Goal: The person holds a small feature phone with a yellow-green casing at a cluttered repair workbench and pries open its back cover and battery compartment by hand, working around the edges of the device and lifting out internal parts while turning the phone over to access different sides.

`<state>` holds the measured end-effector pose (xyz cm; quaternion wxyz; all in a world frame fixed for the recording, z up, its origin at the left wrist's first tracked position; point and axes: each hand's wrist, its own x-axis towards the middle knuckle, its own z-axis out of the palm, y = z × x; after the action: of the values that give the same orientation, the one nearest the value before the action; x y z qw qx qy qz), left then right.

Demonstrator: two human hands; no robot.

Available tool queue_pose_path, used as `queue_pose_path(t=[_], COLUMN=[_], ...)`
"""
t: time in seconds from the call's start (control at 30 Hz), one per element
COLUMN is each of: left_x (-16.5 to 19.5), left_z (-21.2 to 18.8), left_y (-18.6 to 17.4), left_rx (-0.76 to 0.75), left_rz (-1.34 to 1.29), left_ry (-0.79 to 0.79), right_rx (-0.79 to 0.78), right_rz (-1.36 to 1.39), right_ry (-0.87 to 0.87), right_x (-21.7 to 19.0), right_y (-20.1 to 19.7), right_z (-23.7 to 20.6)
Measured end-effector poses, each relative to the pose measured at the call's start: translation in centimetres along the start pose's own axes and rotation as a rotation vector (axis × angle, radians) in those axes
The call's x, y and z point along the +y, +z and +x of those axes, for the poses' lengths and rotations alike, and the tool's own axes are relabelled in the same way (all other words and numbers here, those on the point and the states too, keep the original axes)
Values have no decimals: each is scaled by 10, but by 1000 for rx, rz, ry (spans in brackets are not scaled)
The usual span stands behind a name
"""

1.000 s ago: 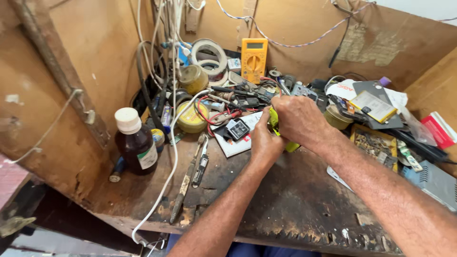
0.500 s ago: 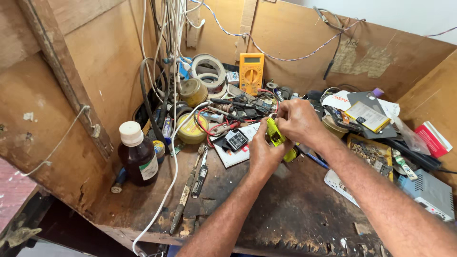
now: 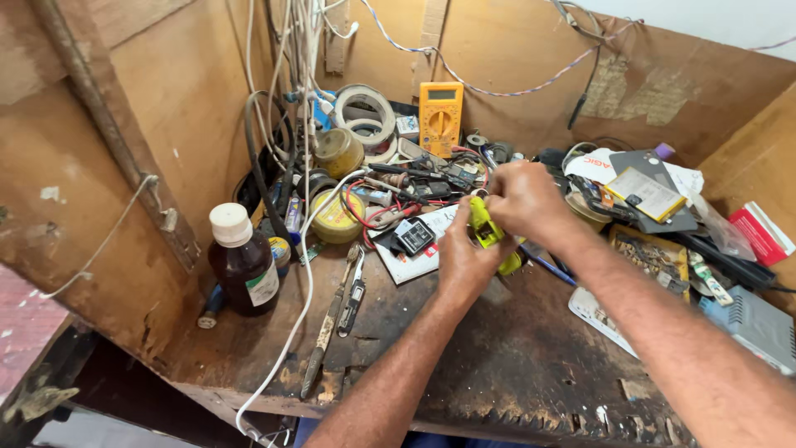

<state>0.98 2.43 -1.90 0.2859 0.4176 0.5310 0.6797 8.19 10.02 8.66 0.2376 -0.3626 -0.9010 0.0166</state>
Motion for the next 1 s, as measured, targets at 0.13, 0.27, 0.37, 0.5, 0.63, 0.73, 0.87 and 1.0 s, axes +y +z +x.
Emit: queue_pose_path(t=[0.13, 0.27, 0.37, 0.5, 0.63, 0.73, 0.87, 1.0], left_x=[-3, -8, -4, 6, 10, 6, -1, -6], left_z=[2, 2, 1, -2, -1, 0, 1, 2], left_y=[2, 0, 1, -3, -2, -2, 3, 1], left_rx=[23, 54, 29, 39, 2, 13, 60, 11], left_rz=[-19, -33, 3, -20, 10, -6, 85, -4], left_ry=[65, 157, 67, 111, 26, 74, 78, 109], right_rx=[-34, -9, -8, 44, 0, 45, -26, 0], right_rz=[-33, -288, -336, -170, 27, -93, -368, -260], right_ry=[48, -240, -307, -117, 67, -131, -261, -143], right_x=[-2, -11, -10, -3, 5, 2, -4, 8], right_y=[-1, 13, 14, 9, 2, 8, 19, 15], right_z=[-4, -14, -17, -10, -4, -9, -18, -9])
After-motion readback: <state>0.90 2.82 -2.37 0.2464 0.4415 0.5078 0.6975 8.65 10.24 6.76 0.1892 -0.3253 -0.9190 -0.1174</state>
